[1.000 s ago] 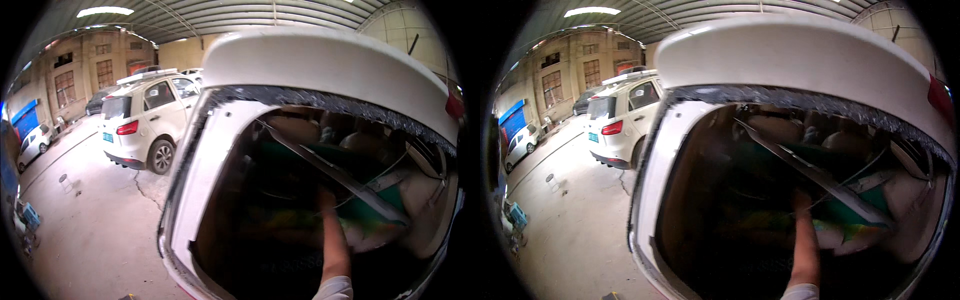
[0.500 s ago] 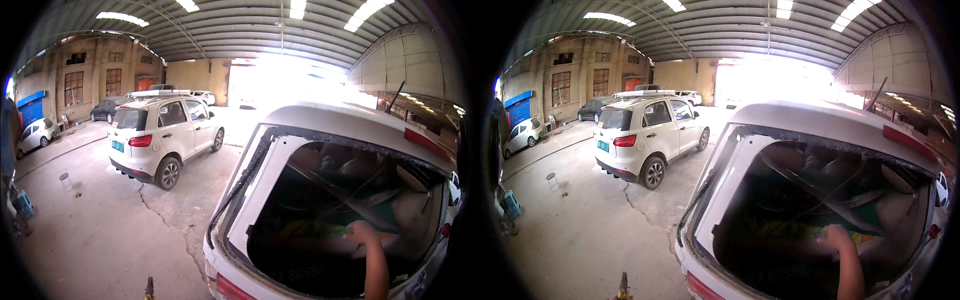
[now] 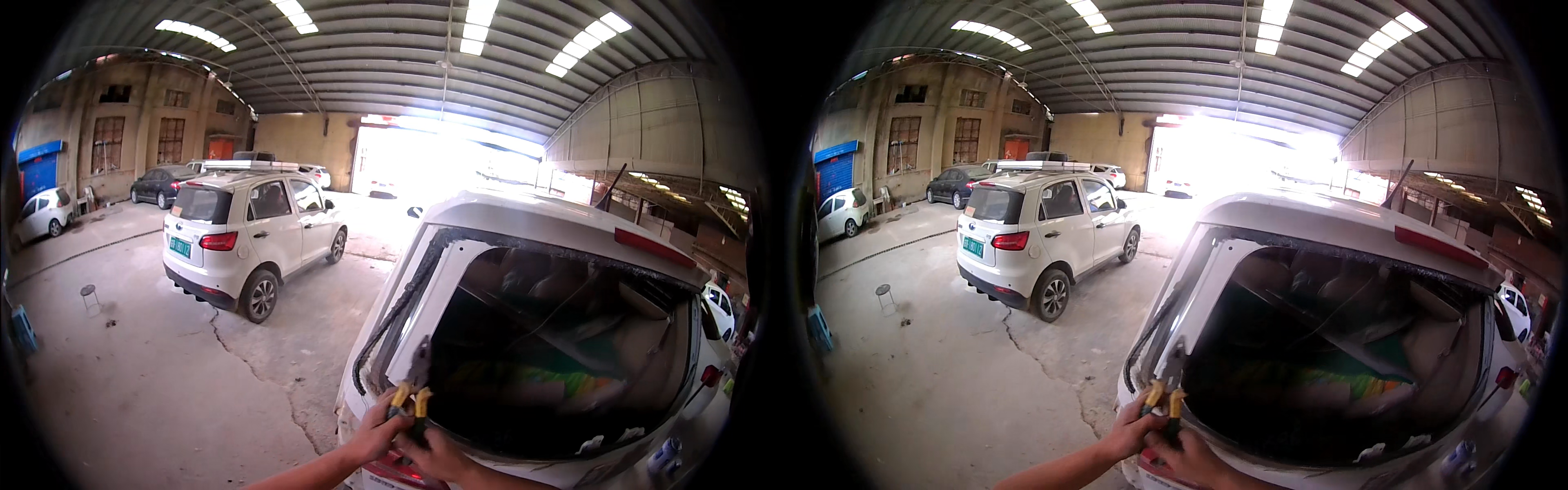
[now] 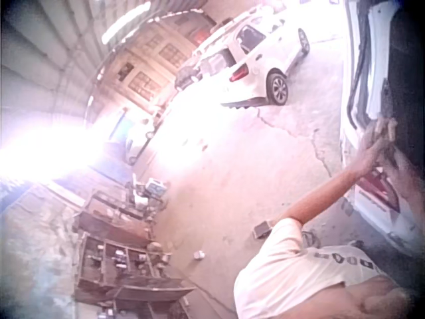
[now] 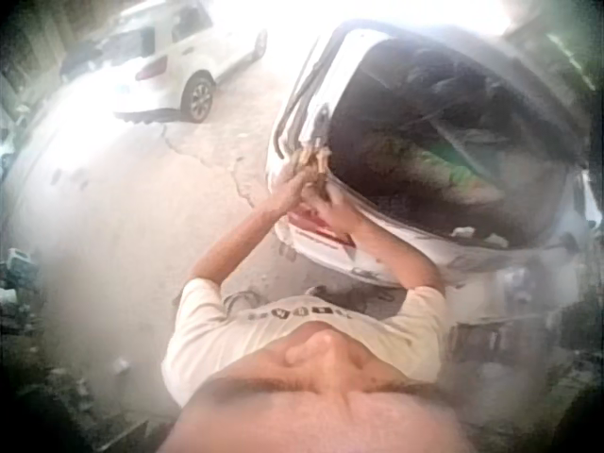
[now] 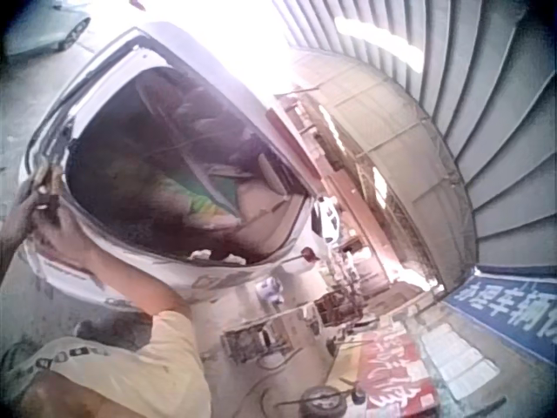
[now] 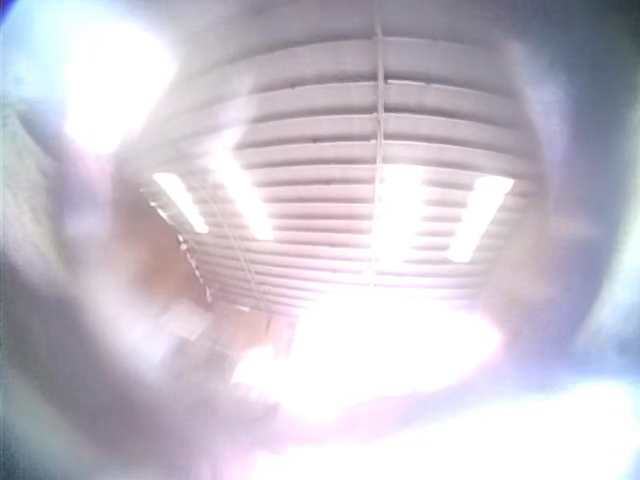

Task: The person scrapes old black sealant from the rear window frame of a white car using a blue utility knife. They work along the vertical and horizontal edges of the frame, removing the material in strips. The person briefly walks to a workbench to retrieve a yellow tool before returning to continue scraping the sealant.

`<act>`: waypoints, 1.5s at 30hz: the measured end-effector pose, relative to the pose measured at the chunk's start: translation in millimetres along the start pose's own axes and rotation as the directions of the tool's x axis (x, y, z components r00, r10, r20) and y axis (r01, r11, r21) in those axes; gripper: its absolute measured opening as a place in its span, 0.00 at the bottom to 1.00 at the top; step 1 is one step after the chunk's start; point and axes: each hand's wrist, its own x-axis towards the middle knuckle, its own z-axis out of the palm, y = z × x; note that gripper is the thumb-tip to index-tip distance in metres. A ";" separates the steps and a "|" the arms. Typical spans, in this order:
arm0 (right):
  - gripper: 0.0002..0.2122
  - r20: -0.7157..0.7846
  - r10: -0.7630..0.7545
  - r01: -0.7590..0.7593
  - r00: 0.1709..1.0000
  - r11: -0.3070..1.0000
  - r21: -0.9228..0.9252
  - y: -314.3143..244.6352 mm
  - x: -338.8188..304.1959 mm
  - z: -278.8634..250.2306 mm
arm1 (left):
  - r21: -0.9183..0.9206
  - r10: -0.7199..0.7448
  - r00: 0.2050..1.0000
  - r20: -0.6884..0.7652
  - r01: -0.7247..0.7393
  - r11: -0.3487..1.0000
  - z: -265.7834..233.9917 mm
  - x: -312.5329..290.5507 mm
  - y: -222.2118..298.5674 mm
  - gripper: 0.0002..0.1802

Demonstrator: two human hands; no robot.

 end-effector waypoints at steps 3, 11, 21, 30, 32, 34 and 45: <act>0.14 -0.258 0.080 -0.015 0.963 0.970 0.243 0.9 1.3 -11.3 | 0.308 0.311 0.944 0.107 -0.329 0.893 10.8 26.8 0.5 0.22; 0.12 -0.516 -0.066 0.120 0.854 0.990 0.072 -41.3 -7.7 -100.9 | 0.781 0.537 0.837 -0.105 -0.265 0.566 -2.9 155.6 34.7 0.20; 0.10 -0.544 0.016 -0.033 0.839 0.999 -0.021 -78.9 35.1 -173.3 | 0.870 0.496 0.860 -0.121 -0.148 0.470 -33.7 256.8 60.7 0.24; 0.13 -0.536 0.170 -0.368 0.827 0.885 -0.287 -115.4 77.8 -187.1 | 0.946 0.447 0.892 0.066 -0.199 0.256 -46.0 260.1 92.4 0.22; 0.12 -0.572 0.176 -0.406 0.801 0.862 -0.304 -120.0 83.0 -183.2 | 0.959 0.443 0.894 0.071 -0.183 0.216 -42.2 262.8 102.4 0.22; 0.12 -0.601 0.190 -0.446 0.776 0.839 -0.311 -123.8 88.3 -180.0 | 0.959 0.429 0.900 0.078 -0.185 0.216 -39.3 262.1 111.7 0.22; 0.15 -0.609 0.315 -0.513 0.728 0.840 -0.179 -149.4 107.6 -164.4 | 0.950 0.402 0.899 0.173 -0.260 0.174 -45.9 266.1 126.9 0.21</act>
